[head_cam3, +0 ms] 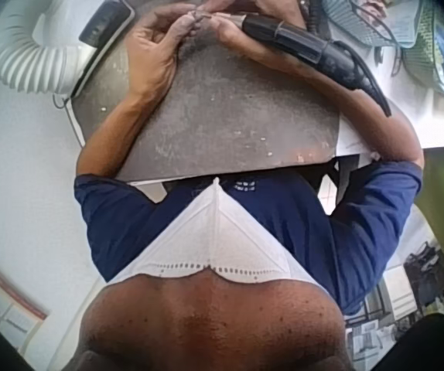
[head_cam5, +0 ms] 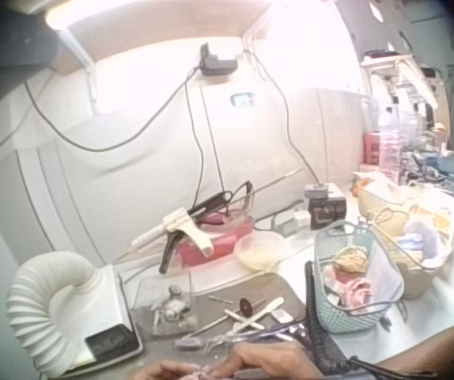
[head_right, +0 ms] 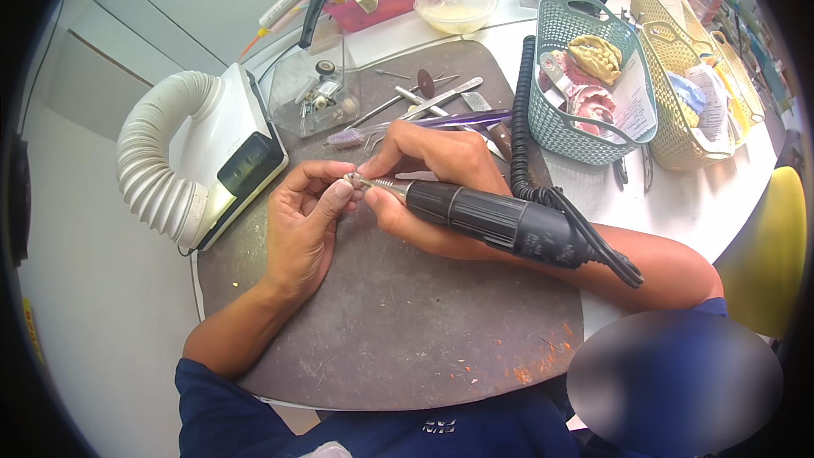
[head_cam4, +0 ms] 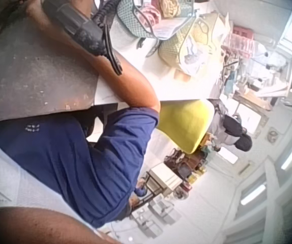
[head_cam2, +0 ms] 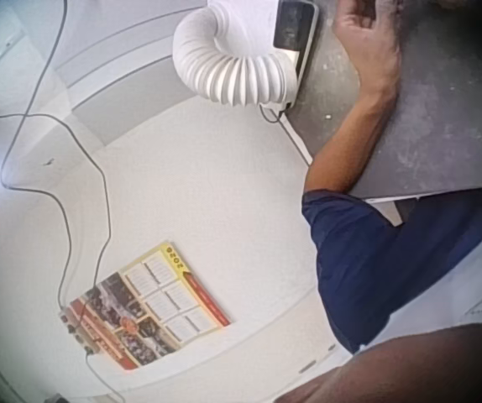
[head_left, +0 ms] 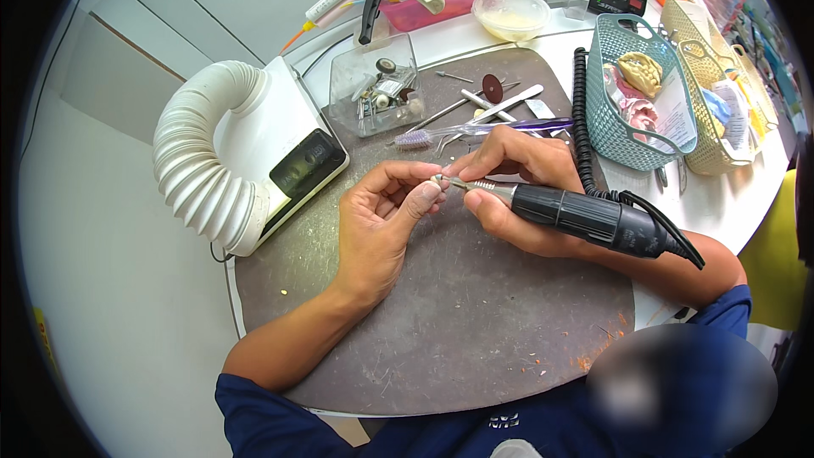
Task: The person uses a rotary handpiece to grind and shape a small, tooth-like object held in their left hand. They rotate the object to access different surfaces and periodically switch the grinding bit on the tool. The workspace contains dental models and various hand tools.
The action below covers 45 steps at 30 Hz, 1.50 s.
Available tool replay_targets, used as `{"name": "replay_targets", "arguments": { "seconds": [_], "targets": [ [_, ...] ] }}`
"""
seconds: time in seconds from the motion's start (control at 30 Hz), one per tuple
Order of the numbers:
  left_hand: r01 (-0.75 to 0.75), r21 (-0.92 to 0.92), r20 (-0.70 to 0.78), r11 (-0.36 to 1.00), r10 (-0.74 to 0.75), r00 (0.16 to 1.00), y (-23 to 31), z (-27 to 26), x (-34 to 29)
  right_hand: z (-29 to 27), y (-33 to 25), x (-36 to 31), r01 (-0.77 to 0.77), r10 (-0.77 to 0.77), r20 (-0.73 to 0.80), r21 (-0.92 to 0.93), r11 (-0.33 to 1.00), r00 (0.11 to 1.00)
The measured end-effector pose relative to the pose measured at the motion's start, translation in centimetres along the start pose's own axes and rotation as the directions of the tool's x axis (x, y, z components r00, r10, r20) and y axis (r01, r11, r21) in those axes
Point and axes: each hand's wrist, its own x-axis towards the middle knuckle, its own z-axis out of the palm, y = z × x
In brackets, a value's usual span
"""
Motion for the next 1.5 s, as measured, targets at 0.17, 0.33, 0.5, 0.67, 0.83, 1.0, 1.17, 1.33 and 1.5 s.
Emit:
{"name": "replay_targets", "arguments": {
  "seconds": [0.17, 0.33, 0.5, 0.67, 0.83, 1.0, 1.17, 1.33, 1.5],
  "targets": [
    [-0.014, 0.002, 0.003, 1.000, 0.014, 1.000, -0.19, -0.19, 0.04, 0.09, 0.35, -0.03, 0.019, -0.019, 0.008, -0.003, 1.000, 1.000],
    [0.005, -0.002, -0.007, 1.000, -0.005, 1.000, -0.06, -0.12, -0.01, -0.07, 0.25, 0.07, 0.016, -0.015, 0.029, -0.022, 1.000, 0.999],
    [-0.011, -0.032, -0.023, 0.999, 0.010, 1.000, -0.17, 0.03, 0.06, 0.08, 0.21, -0.07, -0.060, 0.060, 0.000, 0.067, 0.996, 0.998],
    [-0.009, -0.023, -0.006, 1.000, 0.009, 1.000, -0.17, -0.10, 0.11, -0.02, 0.41, -0.03, -0.025, 0.024, 0.016, 0.043, 0.999, 1.000],
    [-0.016, -0.009, -0.004, 1.000, 0.016, 1.000, -0.23, -0.22, 0.02, 0.06, 0.24, 0.06, -0.023, 0.022, 0.029, 0.040, 0.999, 0.999],
    [-0.020, -0.015, 0.002, 1.000, 0.020, 1.000, -0.35, -0.25, 0.08, 0.02, 0.36, 0.08, -0.011, 0.009, 0.032, 0.062, 0.998, 0.999],
    [-0.011, -0.019, 0.004, 1.000, 0.011, 1.000, -0.31, -0.24, 0.11, -0.10, 0.22, 0.04, -0.041, 0.039, 0.034, 0.058, 0.997, 0.999],
    [-0.021, -0.019, 0.004, 1.000, 0.021, 1.000, -0.34, -0.27, 0.11, 0.06, 0.52, -0.05, -0.019, 0.019, 0.009, 0.049, 0.999, 1.000],
    [-0.030, -0.024, 0.001, 0.999, 0.030, 1.000, -0.39, -0.23, 0.12, 0.15, 0.43, 0.02, 0.004, -0.004, 0.016, 0.038, 0.999, 1.000]
  ]
}}
